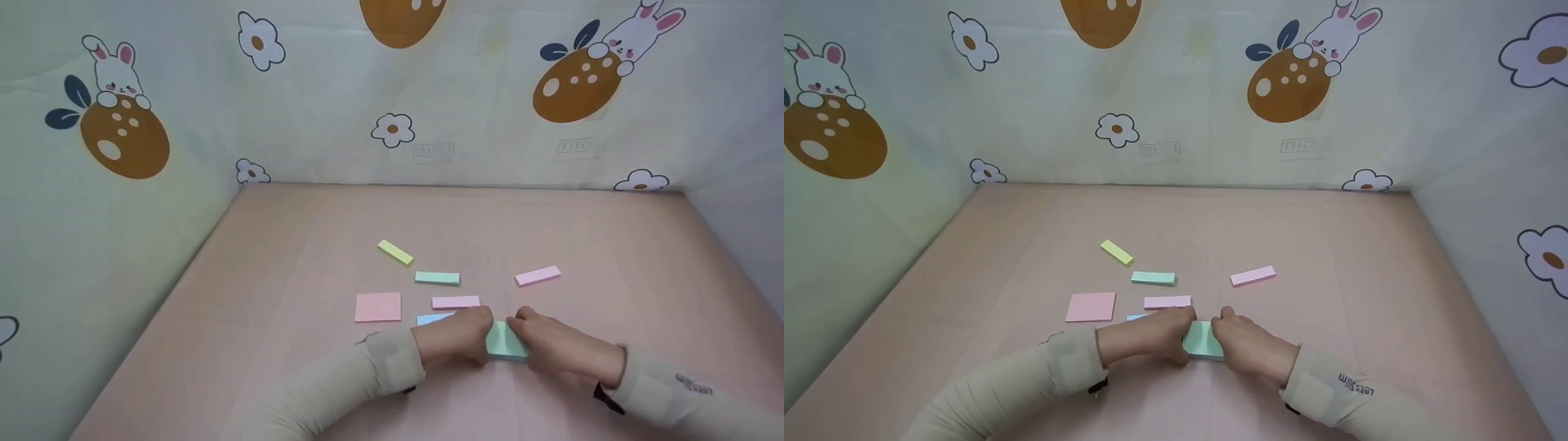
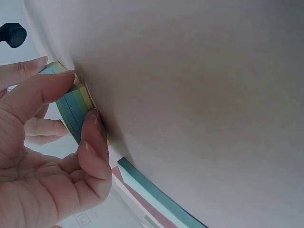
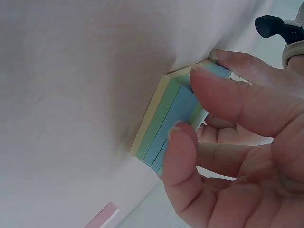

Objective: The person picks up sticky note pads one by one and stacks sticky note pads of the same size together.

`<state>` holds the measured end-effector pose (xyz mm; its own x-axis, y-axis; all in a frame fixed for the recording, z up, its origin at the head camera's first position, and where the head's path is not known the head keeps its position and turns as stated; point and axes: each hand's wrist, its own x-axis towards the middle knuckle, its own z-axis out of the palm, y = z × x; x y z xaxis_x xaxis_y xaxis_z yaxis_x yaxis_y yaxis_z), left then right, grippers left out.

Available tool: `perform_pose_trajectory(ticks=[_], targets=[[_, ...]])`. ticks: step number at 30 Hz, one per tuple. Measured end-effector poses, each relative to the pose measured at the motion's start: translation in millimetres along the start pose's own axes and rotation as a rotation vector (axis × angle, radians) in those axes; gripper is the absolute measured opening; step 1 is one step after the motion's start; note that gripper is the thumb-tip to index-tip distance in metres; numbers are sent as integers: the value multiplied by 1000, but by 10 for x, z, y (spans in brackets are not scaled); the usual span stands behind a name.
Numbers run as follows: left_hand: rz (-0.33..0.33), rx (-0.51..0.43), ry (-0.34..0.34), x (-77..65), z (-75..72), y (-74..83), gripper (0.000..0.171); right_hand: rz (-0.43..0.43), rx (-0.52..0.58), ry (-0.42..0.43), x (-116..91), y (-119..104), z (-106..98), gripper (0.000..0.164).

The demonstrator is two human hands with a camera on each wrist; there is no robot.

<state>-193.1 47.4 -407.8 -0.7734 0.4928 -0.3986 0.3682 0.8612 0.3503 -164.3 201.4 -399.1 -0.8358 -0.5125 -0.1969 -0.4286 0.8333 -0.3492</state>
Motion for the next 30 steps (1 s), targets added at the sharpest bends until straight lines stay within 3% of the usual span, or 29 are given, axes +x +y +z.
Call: perform_pose_trajectory(ticks=[4,15,23,30], targets=[[-27,7,-16,1,-5,25,40,-18,-14,1,-11,12,8,43],[-62,-1,-22,29,7,30,43,43,44,-27,3,-3,11,49],[-26,-37,-5,-9,4,1,41,51,27,-84,0,-14,-9,46],[-3,-5,9,-11,14,1,40,-19,-42,-69,-13,7,1,44]])
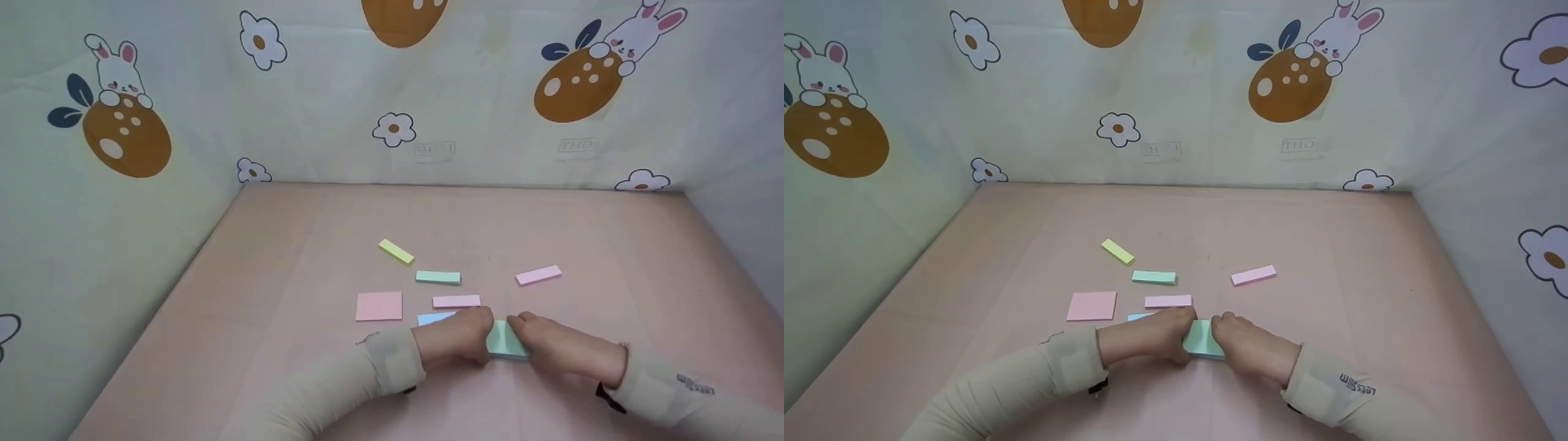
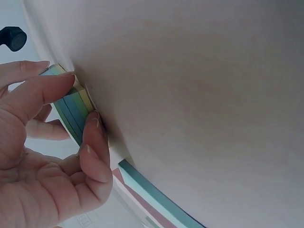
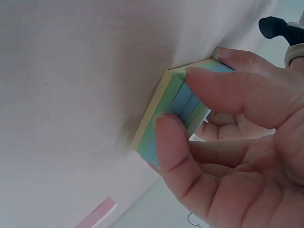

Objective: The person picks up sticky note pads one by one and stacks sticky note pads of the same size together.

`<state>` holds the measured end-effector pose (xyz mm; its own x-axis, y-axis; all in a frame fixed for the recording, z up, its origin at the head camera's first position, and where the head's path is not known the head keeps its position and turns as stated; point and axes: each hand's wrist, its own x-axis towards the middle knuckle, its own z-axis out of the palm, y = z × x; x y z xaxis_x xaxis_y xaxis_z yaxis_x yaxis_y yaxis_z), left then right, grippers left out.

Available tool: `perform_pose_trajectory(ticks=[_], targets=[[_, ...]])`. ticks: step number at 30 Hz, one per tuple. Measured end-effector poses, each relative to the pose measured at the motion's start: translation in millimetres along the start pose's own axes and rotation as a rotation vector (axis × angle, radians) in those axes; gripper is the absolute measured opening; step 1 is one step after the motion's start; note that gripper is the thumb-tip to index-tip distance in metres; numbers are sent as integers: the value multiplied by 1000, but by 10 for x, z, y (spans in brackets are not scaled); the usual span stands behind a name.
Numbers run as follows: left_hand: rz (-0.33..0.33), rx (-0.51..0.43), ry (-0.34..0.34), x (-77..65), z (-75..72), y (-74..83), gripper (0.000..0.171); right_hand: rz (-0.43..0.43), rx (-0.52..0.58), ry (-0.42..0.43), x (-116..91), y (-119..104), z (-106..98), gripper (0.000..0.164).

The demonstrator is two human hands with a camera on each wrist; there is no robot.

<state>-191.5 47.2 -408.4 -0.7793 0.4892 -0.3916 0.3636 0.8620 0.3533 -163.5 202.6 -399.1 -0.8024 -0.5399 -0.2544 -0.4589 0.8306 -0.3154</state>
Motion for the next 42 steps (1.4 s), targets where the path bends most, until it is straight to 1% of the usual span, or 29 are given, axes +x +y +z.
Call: perform_pose_trajectory(ticks=[4,6,9,13,21,26,29,32,36,39,42], targets=[[4,13,4,10,4,-6,38,2,9,-11,13,11,9,47],[-3,9,1,18,7,-5,37,28,30,-20,22,9,14,48],[-4,13,0,28,7,-4,36,55,33,-24,35,7,24,47],[-5,13,-2,27,4,-5,37,70,30,-20,38,3,34,47],[-9,7,-10,34,-4,-7,42,77,31,-17,33,4,45,52],[-11,-17,-5,25,-13,-3,36,78,59,-28,18,7,45,56],[-4,-21,-6,14,-13,-1,35,67,81,-18,-10,24,36,58],[-8,-22,-6,15,-16,1,38,69,72,-2,-23,45,0,62],[-28,-30,-16,30,-24,2,42,90,34,-30,-8,66,-40,63],[-37,-23,-23,38,-20,9,42,92,15,-47,7,80,-20,61],[-45,-25,-26,32,-21,20,43,75,-2,-34,19,92,6,58]])
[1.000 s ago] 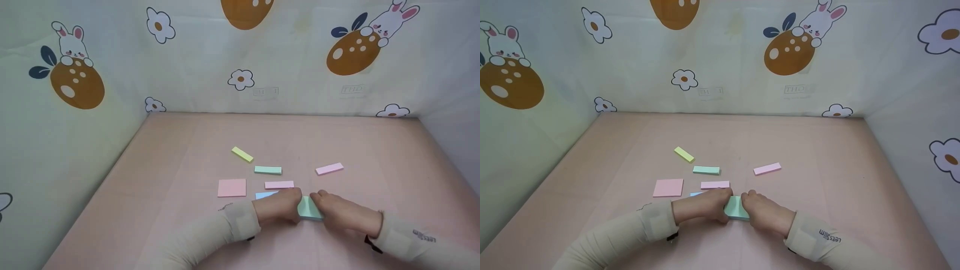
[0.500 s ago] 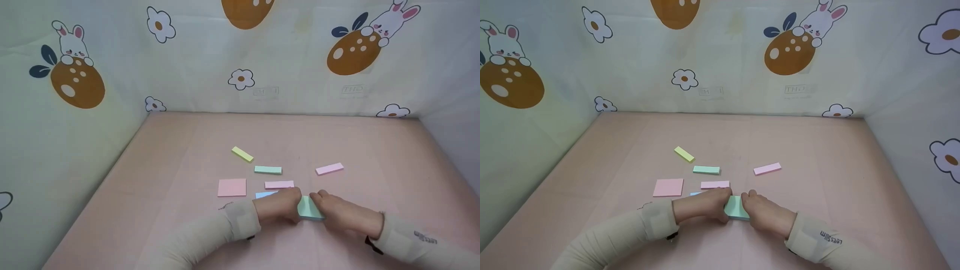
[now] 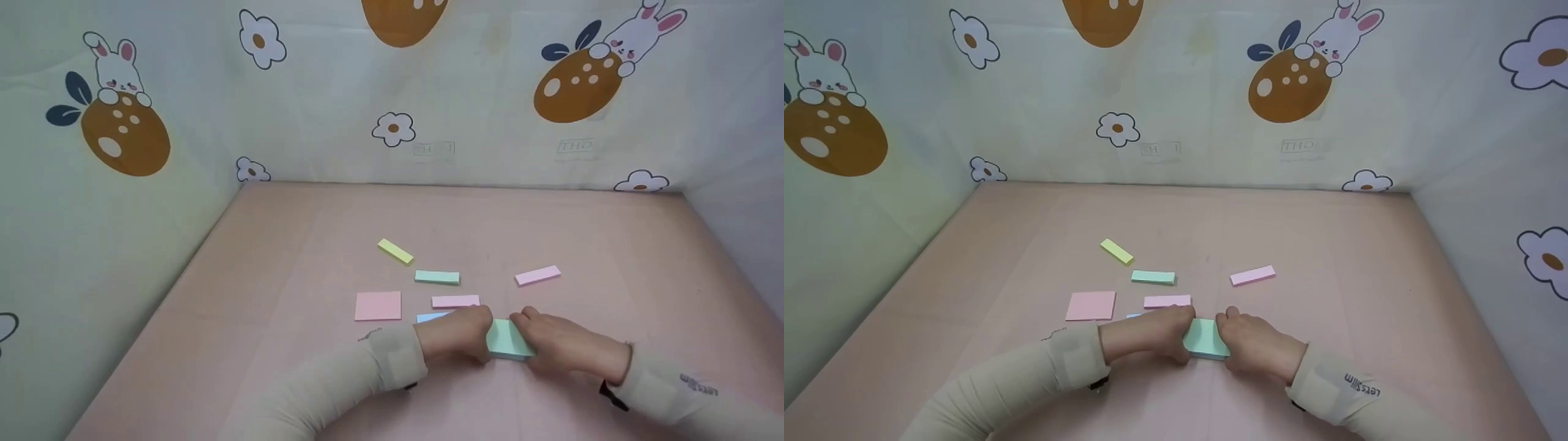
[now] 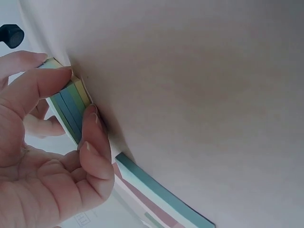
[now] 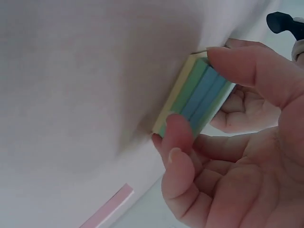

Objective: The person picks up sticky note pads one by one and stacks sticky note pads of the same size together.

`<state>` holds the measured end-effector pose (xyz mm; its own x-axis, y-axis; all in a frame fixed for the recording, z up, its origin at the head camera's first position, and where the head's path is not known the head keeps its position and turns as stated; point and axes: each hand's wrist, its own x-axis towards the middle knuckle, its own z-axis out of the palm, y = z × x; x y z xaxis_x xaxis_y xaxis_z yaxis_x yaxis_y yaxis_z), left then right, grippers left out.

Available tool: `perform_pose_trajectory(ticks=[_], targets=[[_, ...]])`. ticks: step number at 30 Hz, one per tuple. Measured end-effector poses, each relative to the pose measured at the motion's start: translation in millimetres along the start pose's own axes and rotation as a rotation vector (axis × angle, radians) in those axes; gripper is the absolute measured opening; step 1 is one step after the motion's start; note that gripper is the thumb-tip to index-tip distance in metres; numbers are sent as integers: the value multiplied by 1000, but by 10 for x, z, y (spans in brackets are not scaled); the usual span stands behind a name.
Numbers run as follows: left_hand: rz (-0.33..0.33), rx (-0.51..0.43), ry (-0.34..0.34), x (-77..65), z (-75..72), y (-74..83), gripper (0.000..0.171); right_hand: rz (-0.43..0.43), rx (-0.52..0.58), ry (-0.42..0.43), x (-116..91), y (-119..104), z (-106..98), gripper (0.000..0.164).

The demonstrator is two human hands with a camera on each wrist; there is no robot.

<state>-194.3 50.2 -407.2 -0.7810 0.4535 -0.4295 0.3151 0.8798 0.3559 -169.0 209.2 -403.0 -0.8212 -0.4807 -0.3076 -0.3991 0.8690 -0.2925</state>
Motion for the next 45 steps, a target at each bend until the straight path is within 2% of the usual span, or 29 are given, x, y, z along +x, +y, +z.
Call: perform_pose_trajectory(ticks=[7,14,21,24,29,35,39,42,45], targets=[[20,20,1,-44,7,2,42,-28,-40,37,16,-6,33,56],[7,12,-4,-37,24,17,42,-30,-38,32,24,-3,39,60],[20,43,2,-27,26,-2,39,-189,-110,112,2,50,47,57],[20,44,2,-27,24,-4,40,-206,-124,116,8,57,45,59],[9,22,7,-28,21,1,43,-139,-104,77,30,41,43,64],[-1,6,3,-33,26,3,43,-2,-36,18,-5,-13,22,69],[-26,-32,-3,-36,28,1,43,64,9,16,-63,-13,-46,79],[-27,-27,-3,-38,27,0,43,101,103,-15,-109,23,-132,83],[-17,-1,8,-43,27,-4,43,126,241,-85,-151,68,-213,80]])
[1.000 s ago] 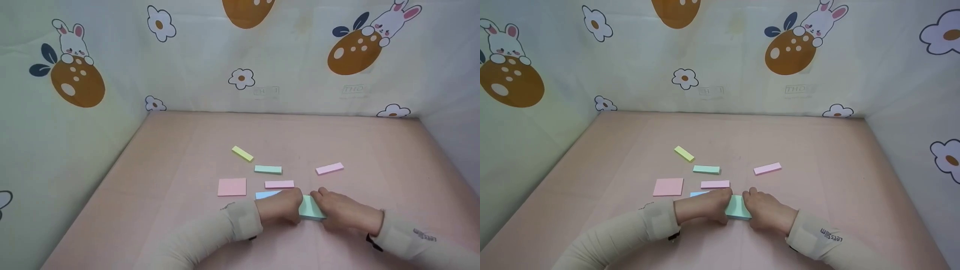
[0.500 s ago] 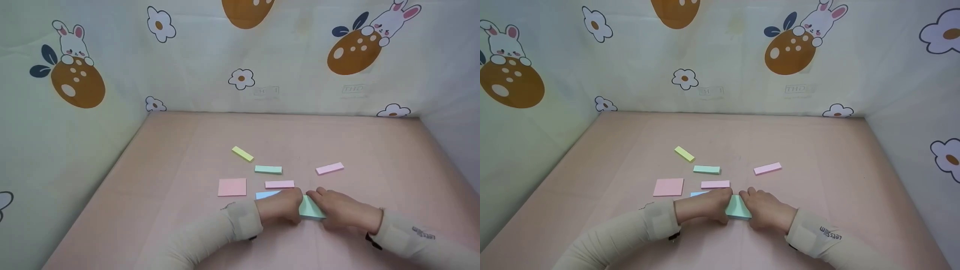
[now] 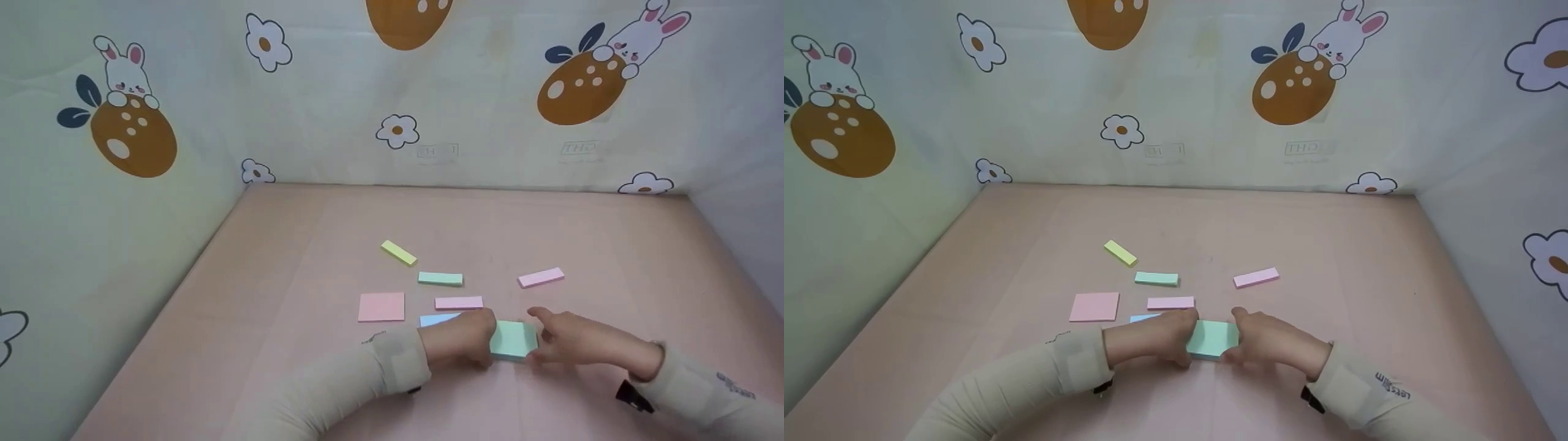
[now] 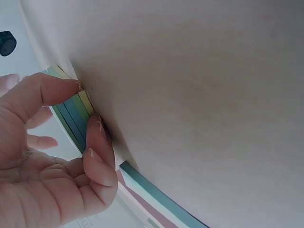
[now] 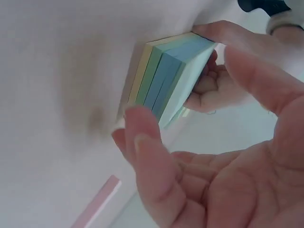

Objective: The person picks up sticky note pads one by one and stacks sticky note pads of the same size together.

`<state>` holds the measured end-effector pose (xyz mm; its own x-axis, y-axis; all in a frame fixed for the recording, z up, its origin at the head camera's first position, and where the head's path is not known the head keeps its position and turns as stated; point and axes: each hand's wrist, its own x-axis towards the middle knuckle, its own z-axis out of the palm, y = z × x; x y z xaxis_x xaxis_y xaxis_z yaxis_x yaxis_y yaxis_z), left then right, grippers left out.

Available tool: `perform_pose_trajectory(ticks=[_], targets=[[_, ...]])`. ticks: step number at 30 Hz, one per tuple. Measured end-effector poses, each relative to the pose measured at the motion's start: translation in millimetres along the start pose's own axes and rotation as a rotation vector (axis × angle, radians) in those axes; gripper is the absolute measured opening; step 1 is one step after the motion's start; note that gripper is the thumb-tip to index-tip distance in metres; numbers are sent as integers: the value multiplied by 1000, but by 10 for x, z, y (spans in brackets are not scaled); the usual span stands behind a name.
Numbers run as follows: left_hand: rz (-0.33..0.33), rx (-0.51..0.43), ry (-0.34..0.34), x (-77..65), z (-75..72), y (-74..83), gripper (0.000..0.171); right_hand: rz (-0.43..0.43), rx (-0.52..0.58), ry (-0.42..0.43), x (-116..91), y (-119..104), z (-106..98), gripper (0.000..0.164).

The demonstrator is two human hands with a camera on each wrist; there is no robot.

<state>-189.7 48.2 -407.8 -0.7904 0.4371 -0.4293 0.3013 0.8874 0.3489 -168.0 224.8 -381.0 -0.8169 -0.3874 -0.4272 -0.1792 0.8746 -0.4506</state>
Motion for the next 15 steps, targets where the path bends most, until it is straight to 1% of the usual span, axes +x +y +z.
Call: perform_pose_trajectory(ticks=[2,4,7,11,15], targets=[[11,10,7,-10,-1,-5,42,11,82,-54,-27,16,-30,79],[17,20,14,-15,-1,-8,41,3,138,-95,-48,22,-42,78],[25,10,20,-22,-4,-7,41,-17,195,-119,-62,16,-36,77],[17,-6,20,-19,3,4,44,-7,221,-130,-54,9,-24,77],[19,-1,15,-14,-3,8,43,33,229,-141,-40,-11,-25,79]])
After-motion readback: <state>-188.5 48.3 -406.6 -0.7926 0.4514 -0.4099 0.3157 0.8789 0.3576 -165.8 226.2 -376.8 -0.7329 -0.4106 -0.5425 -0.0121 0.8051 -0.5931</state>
